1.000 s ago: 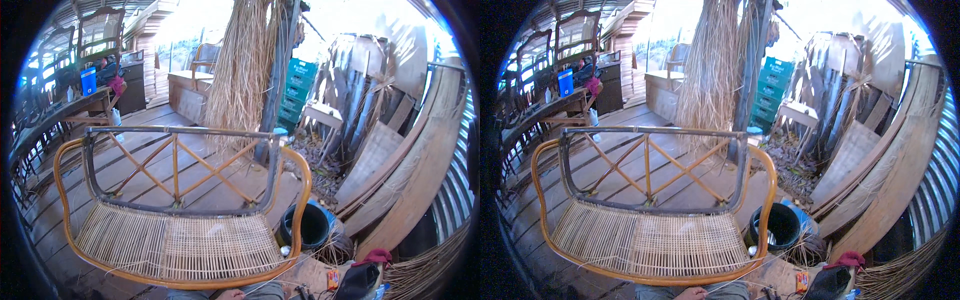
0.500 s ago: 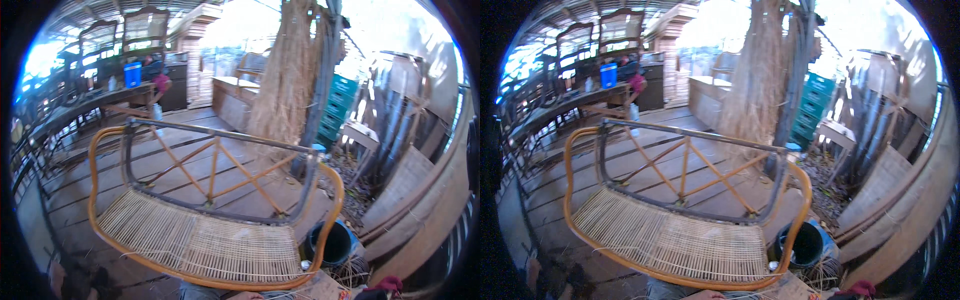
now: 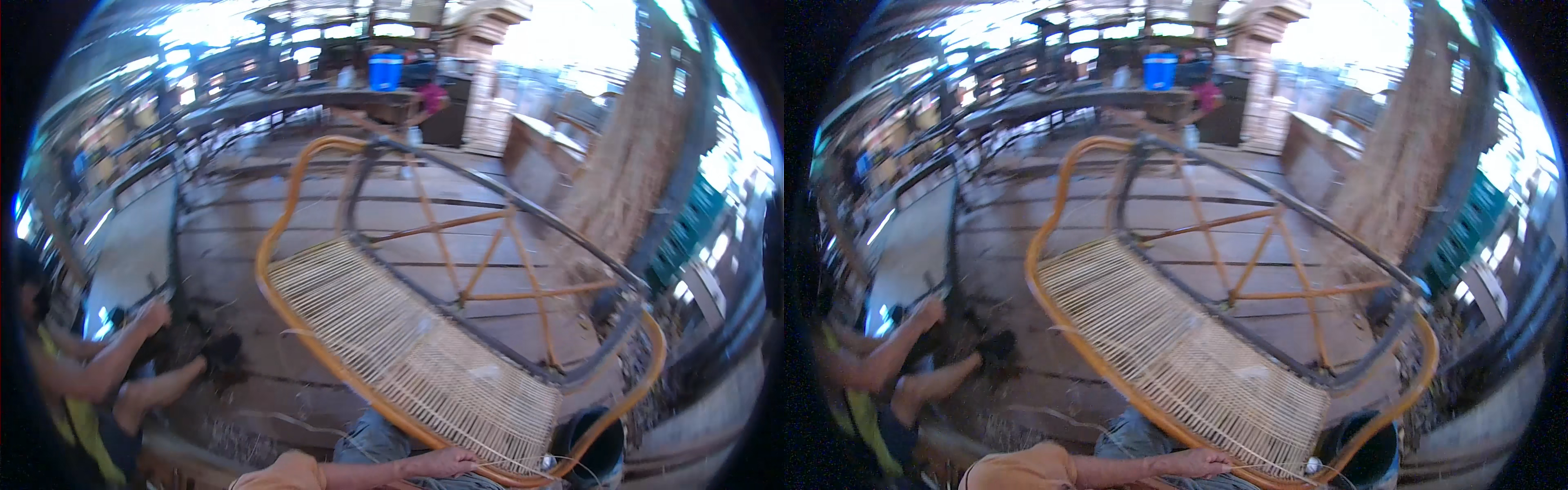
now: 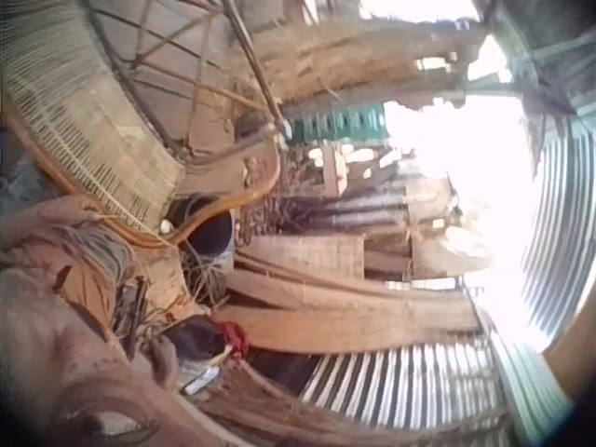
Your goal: Weaving the rattan seat and frame of a chair using long strips of material.
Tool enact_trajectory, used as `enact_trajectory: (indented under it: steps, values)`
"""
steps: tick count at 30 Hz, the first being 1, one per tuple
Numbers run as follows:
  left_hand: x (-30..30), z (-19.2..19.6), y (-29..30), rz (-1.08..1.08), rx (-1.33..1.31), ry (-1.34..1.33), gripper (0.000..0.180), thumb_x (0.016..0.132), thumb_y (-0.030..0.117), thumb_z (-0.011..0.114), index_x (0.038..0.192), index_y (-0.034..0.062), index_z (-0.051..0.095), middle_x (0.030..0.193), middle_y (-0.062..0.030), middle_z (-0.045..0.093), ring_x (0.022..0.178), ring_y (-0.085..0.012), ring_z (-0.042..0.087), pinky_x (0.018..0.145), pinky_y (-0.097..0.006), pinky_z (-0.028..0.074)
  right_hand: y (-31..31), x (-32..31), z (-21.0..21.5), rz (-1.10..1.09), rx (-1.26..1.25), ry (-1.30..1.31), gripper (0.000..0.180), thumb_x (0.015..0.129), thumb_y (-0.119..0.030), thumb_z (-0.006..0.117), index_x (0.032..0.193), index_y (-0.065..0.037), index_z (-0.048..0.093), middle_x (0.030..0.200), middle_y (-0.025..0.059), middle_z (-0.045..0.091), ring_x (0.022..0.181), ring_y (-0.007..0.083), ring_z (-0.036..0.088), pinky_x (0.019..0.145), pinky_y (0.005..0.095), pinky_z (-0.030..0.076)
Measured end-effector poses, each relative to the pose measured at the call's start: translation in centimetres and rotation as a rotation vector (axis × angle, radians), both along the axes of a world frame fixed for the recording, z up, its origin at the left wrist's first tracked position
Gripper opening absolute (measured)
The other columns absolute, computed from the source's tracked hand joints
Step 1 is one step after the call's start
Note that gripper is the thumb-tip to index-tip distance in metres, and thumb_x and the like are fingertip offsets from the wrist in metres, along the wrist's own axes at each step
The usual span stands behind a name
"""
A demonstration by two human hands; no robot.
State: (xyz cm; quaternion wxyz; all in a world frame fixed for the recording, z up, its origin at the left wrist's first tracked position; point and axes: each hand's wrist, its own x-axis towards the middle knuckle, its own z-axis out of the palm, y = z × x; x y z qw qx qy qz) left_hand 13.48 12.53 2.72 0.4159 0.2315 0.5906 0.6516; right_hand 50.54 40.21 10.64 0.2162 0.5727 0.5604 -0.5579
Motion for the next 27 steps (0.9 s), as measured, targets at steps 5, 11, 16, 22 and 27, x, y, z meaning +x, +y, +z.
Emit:
enact_trajectory:
  steps: [5, 11, 16, 22, 27]
  values:
    - [-1.6, 6.4, -2.5, 0.208, -0.098, 0.093, 0.024, 0.092, 0.024, 0.05, 0.09, 0.0014, 0.056, 0.061, 0.0016, 0.048, 0.055, -0.0079, 0.044, 0.05, -0.026, 0.038, -8.9, -17.6, 5.5, 0.099, 0.006, 0.542, 0.036, 0.089, -0.017, 0.056, 0.123, -0.007, 0.049, 0.087, 0.0085, 0.062, 0.056, 0.0147, 0.055, 0.045, 0.028, 0.043]
    - [-0.3, 6.5, -9.4, 0.514, -0.08, 0.047, 0.025, 0.094, 0.028, 0.049, 0.101, 0.0048, 0.053, 0.064, 0.0031, 0.047, 0.061, -0.0067, 0.044, 0.054, -0.024, 0.038, -10.2, -28.6, -5.5, 1.315, 0.107, 0.92, 0.061, 0.085, -0.042, 0.06, 0.136, -0.016, 0.041, 0.149, 0.0171, 0.01, 0.135, 0.0381, 0.014, 0.108, 0.0407, 0.024]
    - [2.1, 4.7, -13.3, 0.641, -0.202, 0.086, 0.026, 0.094, 0.029, 0.048, 0.096, 0.0032, 0.052, 0.067, 0.0013, 0.048, 0.065, -0.007, 0.046, 0.058, -0.024, 0.039, -19.7, -32.4, 4.3, 0.984, -0.111, 0.792, 0.056, 0.091, -0.04, 0.051, 0.128, 0.002, 0.046, 0.127, 0.0219, 0.046, 0.115, 0.0328, 0.043, 0.099, 0.0377, 0.033]
    - [4.2, 6.7, -14.6, 0.73, -0.318, 0.191, 0.023, 0.088, 0.025, 0.054, 0.093, 0.0027, 0.058, 0.072, -0.0078, 0.058, 0.068, -0.0176, 0.058, 0.063, -0.031, 0.046, -24.8, -33.2, 6.3, 0.918, -0.336, 0.917, 0.041, 0.09, -0.025, 0.054, 0.122, -0.001, 0.051, 0.113, 0.0155, 0.052, 0.105, 0.0248, 0.048, 0.09, 0.0325, 0.039]
    - [4.4, 5.7, -14.9, 0.755, -0.374, 0.336, 0.023, 0.086, 0.024, 0.055, 0.094, 0.0023, 0.059, 0.078, -0.0147, 0.061, 0.074, -0.0264, 0.061, 0.066, -0.035, 0.046, -25.5, -34.4, 2.9, 1.045, -0.204, 0.974, 0.02, 0.089, -0.018, 0.055, 0.102, -0.004, 0.058, 0.087, 0.0041, 0.056, 0.076, 0.017, 0.05, 0.07, 0.0284, 0.042]
